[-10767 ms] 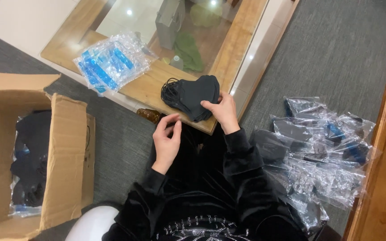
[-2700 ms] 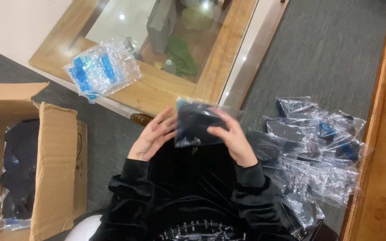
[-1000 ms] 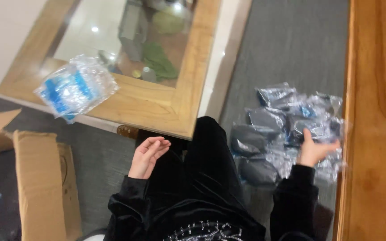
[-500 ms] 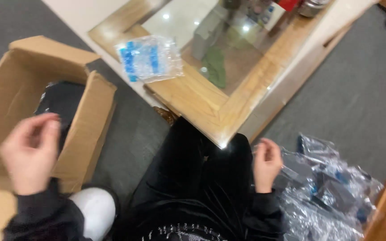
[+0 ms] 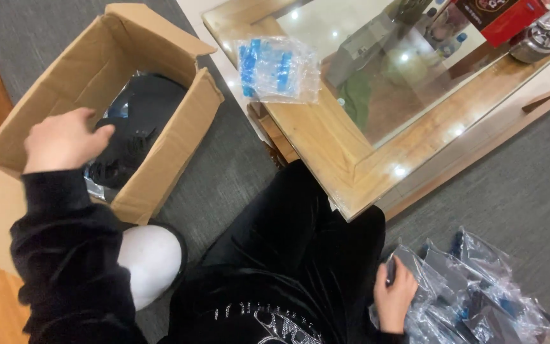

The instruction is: The person is sorting black face masks by picking them up from a pile, inspecting them, and placing them into a cardboard box.

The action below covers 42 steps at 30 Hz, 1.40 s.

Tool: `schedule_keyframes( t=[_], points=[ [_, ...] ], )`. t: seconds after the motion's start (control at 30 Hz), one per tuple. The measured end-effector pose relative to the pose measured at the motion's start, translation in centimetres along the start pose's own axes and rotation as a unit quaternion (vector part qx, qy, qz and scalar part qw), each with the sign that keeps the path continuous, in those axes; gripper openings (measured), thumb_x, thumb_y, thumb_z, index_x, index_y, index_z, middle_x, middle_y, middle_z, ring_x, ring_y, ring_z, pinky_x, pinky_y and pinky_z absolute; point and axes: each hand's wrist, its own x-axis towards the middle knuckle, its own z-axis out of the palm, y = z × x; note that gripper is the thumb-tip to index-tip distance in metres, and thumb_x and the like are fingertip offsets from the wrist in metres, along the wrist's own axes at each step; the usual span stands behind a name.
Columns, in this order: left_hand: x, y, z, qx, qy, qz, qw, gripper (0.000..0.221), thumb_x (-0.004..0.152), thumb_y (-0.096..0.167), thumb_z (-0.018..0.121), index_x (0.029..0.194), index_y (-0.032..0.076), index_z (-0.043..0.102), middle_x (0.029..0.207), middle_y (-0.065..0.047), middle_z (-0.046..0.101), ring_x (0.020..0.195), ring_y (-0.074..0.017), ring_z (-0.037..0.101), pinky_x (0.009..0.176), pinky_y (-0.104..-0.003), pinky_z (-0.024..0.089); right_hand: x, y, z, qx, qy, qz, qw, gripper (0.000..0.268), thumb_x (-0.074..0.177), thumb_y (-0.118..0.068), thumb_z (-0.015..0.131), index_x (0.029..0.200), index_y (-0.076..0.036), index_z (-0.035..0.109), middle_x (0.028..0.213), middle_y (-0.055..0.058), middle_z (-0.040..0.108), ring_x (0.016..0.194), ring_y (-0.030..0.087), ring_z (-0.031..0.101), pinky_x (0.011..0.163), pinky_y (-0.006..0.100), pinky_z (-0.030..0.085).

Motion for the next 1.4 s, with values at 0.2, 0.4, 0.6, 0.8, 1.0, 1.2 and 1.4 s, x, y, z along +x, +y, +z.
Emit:
schedule_keyframes(
  t=[0.2,0.4,0.6,0.8,1.0,1.2,1.4],
  points=[
    [6.6,4.2,1.9,-0.157,-0.105,0.006,0.982,0.051,0.095,0.034,0.065,0.137,0.005,0.064,0.132,-0.023,0.066,0.12,-0.0428,0.062,0.1,-0.054,0.05,-6.8,6.0,0.2,-0.146,-0.116,-0.032,0.982,0.087,0.074,-0.037,0.073,0.155,-0.025,0.046,0.164,0.009,0.042,0.152,0.03,0.04,0.118,0.055,0.029],
    [11.4,5.1,8.8,-0.281,-0.074,0.001,0.957,0.073,0.092,0.031,0.071,0.145,-0.012,0.045,0.142,-0.032,0.052,0.129,-0.0434,0.054,0.107,-0.048,0.043,-8.0,7.4,-0.2,-0.136,-0.124,-0.029,0.982,0.084,0.072,-0.036,0.075,0.152,-0.027,0.049,0.165,0.006,0.043,0.155,0.029,0.037,0.119,0.057,0.028],
    [9.8,5.5,6.6,-0.449,-0.144,-0.052,0.88,0.073,0.09,0.017,0.073,0.145,-0.016,0.037,0.135,-0.035,0.052,0.126,-0.0423,0.056,0.108,-0.044,0.044,-4.2,-0.3,-4.2,-0.074,-0.071,-0.034,0.994,0.068,0.082,-0.032,0.072,0.145,-0.013,0.056,0.148,0.015,0.054,0.147,0.035,0.045,0.116,0.047,0.028],
    [12.3,4.2,6.9,-0.389,-0.212,-0.024,0.896,0.051,0.093,0.023,0.07,0.127,-0.014,0.06,0.124,-0.031,0.064,0.119,-0.0442,0.058,0.106,-0.045,0.04,1.0,-10.1,-8.6,0.104,-0.034,-0.045,0.993,0.039,0.08,-0.008,0.074,0.119,-0.007,0.07,0.124,0.007,0.069,0.113,0.024,0.065,0.099,0.034,0.051],
    [8.5,6.0,1.7,-0.318,-0.22,-0.027,0.922,0.086,0.093,0.025,0.069,0.152,-0.017,0.025,0.141,-0.049,0.041,0.135,-0.0556,0.043,0.119,-0.053,0.03,3.9,-15.7,-7.8,0.186,-0.068,-0.065,0.978,0.029,0.084,-0.005,0.071,0.112,-0.005,0.072,0.104,0.004,0.074,0.088,0.019,0.07,0.079,0.028,0.056],
    [12.2,3.0,6.9,-0.337,-0.182,-0.024,0.924,0.078,0.086,0.008,0.079,0.15,-0.014,0.04,0.131,-0.042,0.056,0.116,-0.0532,0.058,0.1,-0.059,0.045,4.4,-16.7,-1.8,0.137,-0.086,-0.086,0.983,0.02,0.086,-0.011,0.07,0.105,-0.011,0.075,0.096,-0.005,0.076,0.083,0.013,0.064,0.076,0.025,0.047],
    [10.1,1.5,6.6,-0.302,-0.203,-0.058,0.93,0.075,0.08,-0.001,0.085,0.143,-0.019,0.048,0.129,-0.043,0.06,0.121,-0.0536,0.057,0.109,-0.054,0.039,4.5,-16.1,-2.0,0.167,-0.103,-0.055,0.979,0.021,0.084,-0.01,0.07,0.105,-0.01,0.076,0.093,-0.003,0.076,0.081,0.015,0.064,0.079,0.026,0.049]
  ],
)
